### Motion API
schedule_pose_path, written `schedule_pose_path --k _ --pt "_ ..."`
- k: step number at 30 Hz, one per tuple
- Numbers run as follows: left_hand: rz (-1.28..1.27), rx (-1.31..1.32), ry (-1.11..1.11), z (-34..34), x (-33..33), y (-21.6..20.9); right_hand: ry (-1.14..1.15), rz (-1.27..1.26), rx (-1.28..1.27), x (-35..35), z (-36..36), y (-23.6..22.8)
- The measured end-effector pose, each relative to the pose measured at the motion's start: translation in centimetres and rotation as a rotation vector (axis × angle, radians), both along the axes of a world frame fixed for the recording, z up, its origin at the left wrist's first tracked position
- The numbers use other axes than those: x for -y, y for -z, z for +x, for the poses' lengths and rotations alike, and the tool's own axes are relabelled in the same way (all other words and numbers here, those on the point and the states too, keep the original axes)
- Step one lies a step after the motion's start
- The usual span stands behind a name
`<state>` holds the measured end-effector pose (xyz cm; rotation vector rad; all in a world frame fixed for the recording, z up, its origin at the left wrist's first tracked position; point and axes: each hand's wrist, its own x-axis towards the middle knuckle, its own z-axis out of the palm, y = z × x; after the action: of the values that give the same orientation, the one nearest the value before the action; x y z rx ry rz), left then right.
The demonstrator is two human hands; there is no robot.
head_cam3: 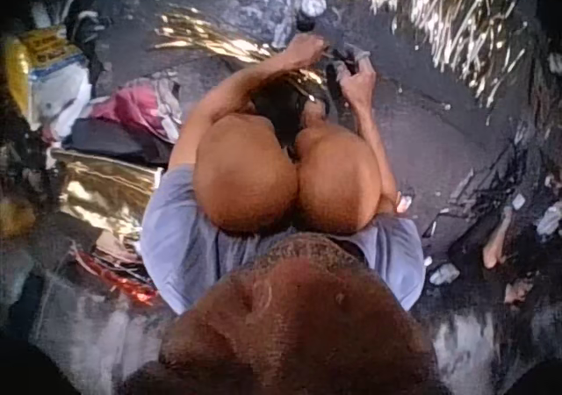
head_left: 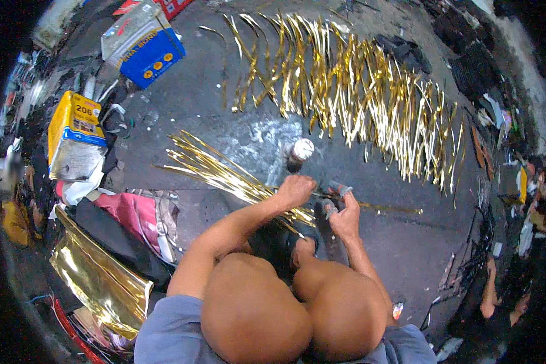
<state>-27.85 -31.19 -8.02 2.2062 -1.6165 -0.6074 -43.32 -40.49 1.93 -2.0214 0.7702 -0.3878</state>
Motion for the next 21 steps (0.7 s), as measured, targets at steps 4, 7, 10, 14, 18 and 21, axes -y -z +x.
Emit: schedule_pose_path --k 4,7,10,14,18,21 --pt "-0.136 -0.099 0.011 0.3 0.2 0.1 -0.019 0.155 -0.052 0.7 1.2 0.3" --pt "-0.117 -0.180 0.012 0.8 0.0 -0.5 -0.018 0.162 -0.080 0.6 1.9 -0.7" --pt "-0.135 -0.213 -0.132 0.6 -1.6 -0.4 -0.098 0.057 -0.045 -0.1 2.8 -1.2" --pt "-0.332 -0.663 -0.511 -0.4 -3.5 -8.5 -0.245 -0.106 -0.023 -0.5 2.0 -2.9" --pt "-0.538 -1.102 -0.829 1.4 -7.2 -10.9 -0.362 -0.075 0.096 -3.2 5.2 -3.9" --pt "-0.566 -1.137 -1.021 2.9 -9.6 -12.9 -0.362 -0.074 0.193 -5.2 7.8 -4.8"
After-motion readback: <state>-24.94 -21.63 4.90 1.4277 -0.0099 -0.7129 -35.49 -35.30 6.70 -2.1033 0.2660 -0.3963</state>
